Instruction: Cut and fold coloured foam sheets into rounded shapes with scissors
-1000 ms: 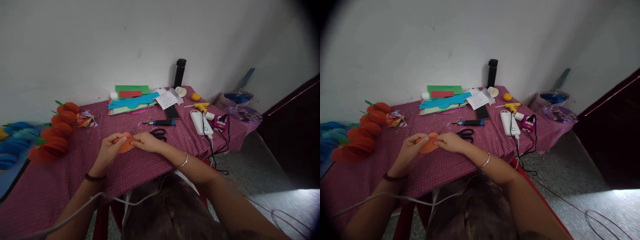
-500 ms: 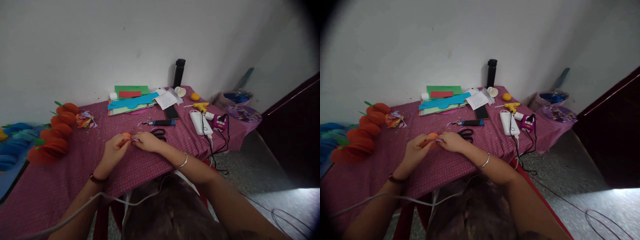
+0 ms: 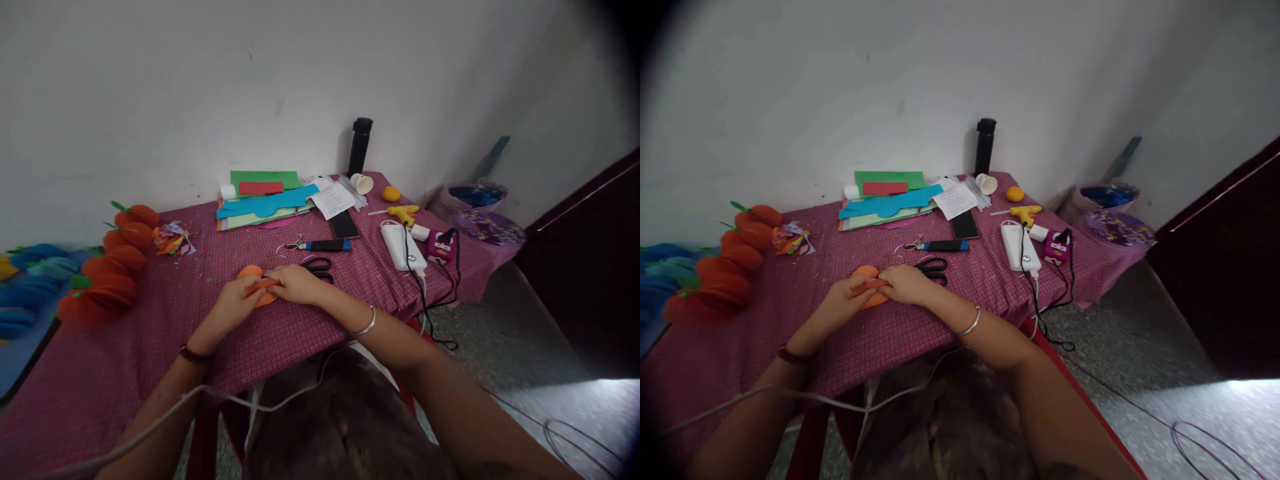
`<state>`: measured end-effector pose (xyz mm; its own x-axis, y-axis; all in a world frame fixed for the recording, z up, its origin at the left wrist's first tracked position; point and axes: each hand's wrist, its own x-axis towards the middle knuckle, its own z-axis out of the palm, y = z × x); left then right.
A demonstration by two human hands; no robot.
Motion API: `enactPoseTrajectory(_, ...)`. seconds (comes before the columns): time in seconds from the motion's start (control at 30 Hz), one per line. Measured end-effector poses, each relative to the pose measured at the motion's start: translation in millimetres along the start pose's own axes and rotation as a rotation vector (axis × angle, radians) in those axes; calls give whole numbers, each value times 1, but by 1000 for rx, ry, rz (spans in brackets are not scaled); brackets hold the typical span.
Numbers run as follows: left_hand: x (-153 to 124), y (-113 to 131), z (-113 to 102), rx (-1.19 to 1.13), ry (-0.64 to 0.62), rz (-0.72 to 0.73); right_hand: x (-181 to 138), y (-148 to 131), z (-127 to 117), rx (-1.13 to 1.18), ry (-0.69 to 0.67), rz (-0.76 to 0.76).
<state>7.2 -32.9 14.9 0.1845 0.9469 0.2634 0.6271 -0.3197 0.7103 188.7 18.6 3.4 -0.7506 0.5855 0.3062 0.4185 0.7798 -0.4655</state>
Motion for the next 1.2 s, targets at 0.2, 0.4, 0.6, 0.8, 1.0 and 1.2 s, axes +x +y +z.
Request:
enactPoseTrajectory(0.2, -5, 8, -4, -10, 81, -20, 1, -1, -4, -14, 28, 24)
enactPoseTrajectory(0.4, -6, 9, -7, -86, 134, -35, 0, -1, -3, 2, -15, 10)
enactPoseTrajectory(0.6, -5, 13, -6, -71, 130, -33, 2, -2, -3, 58, 52, 15)
enactPoseTrajectory(0.8, -3, 11, -3, -58, 42, -58, 1, -3, -3, 138, 19, 22)
enactPoseTrajectory(1.0, -3, 7, -7, -113, 57, -146, 2, -5, -5, 281, 130, 131)
enactPoseTrajectory(1.2, -6, 18, -7, -577, 8, -360, 5, -3, -3, 465, 129, 169)
